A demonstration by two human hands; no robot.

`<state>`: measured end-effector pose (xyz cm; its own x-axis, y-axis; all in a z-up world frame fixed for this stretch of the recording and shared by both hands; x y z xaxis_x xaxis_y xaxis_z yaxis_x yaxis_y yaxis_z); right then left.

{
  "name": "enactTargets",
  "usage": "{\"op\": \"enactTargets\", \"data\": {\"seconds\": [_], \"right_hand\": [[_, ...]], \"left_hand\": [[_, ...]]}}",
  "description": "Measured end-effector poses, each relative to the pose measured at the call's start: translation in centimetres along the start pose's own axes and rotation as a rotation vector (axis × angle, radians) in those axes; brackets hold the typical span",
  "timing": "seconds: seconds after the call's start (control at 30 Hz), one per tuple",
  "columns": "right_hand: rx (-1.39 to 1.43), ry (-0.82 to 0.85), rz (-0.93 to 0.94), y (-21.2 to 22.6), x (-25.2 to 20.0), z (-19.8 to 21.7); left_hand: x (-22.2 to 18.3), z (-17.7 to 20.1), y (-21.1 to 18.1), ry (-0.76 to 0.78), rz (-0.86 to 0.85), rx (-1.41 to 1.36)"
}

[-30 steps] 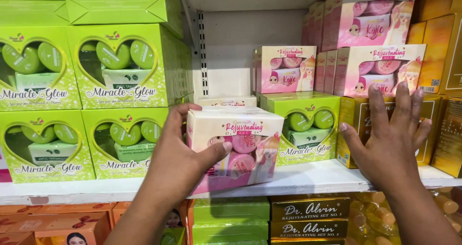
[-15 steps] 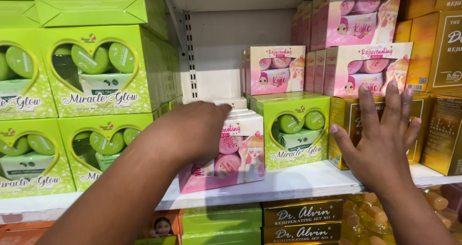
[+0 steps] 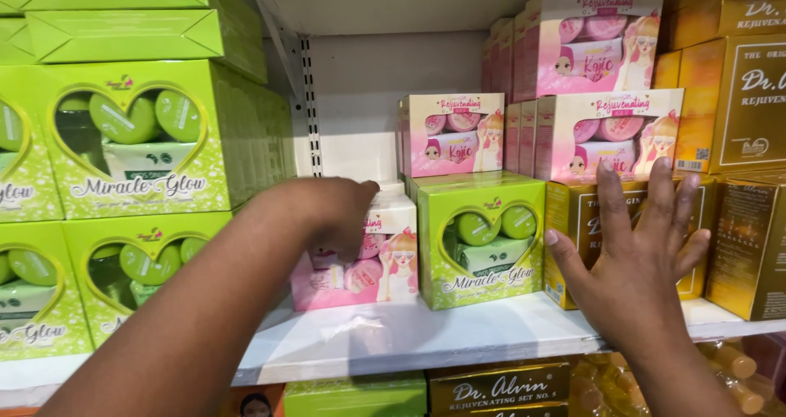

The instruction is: The person arranges and restocks cosmetic product boxes on a retail shelf. They use a cloth to wipe the boxes and the shelf surface, then stack green 'Miracle Glow' boxes and pink 'Rejuvenating' boxes in neat rows. The person also moves a stack of green boxes to a lower shelf area.

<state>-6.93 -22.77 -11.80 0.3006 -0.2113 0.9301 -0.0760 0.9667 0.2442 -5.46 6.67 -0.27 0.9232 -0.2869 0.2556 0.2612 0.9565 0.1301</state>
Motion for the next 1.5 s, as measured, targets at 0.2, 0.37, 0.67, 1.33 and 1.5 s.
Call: {"op": "enactTargets", "data": {"seconds": [0.2, 0.37, 0.67, 1.33, 1.5], "right_hand": [[0.018, -0.032, 0.013, 0.0, 0.1, 0.2], [0.009, -0.076, 0.030, 0.0, 0.1, 0.5], [0.037, -0.049, 0.068, -0.1, 0.4, 0.6], [0.137, -0.051, 0.078, 0.1, 0.5, 1.1], [0.119, -0.026, 0.071, 0.0, 0.6, 1.0]], "left_hand": [[8.7, 5.3, -2.0, -0.474, -0.253, -0.307], [13.3, 8.7, -8.6, -0.777, -0.327, -0.632], [22.9, 9.0, -15.7, -0.525, -0.435, -1.342], [21.3, 9.3, -16.7, -0.537, -0.507, -1.891], [22.3, 9.3, -16.3, -0.495, -0.562, -1.903]]}}
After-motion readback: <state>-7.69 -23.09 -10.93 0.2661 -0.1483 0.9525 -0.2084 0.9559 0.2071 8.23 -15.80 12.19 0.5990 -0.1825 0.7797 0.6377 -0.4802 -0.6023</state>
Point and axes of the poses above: each hand's wrist, its own x-axis towards the middle knuckle, its own z-axis out of the back of the hand, y = z × x, the point moved 3 cm from there along x, towards the middle knuckle, and after that the axes turned 7 degrees about -x, right-handed, at the moved point
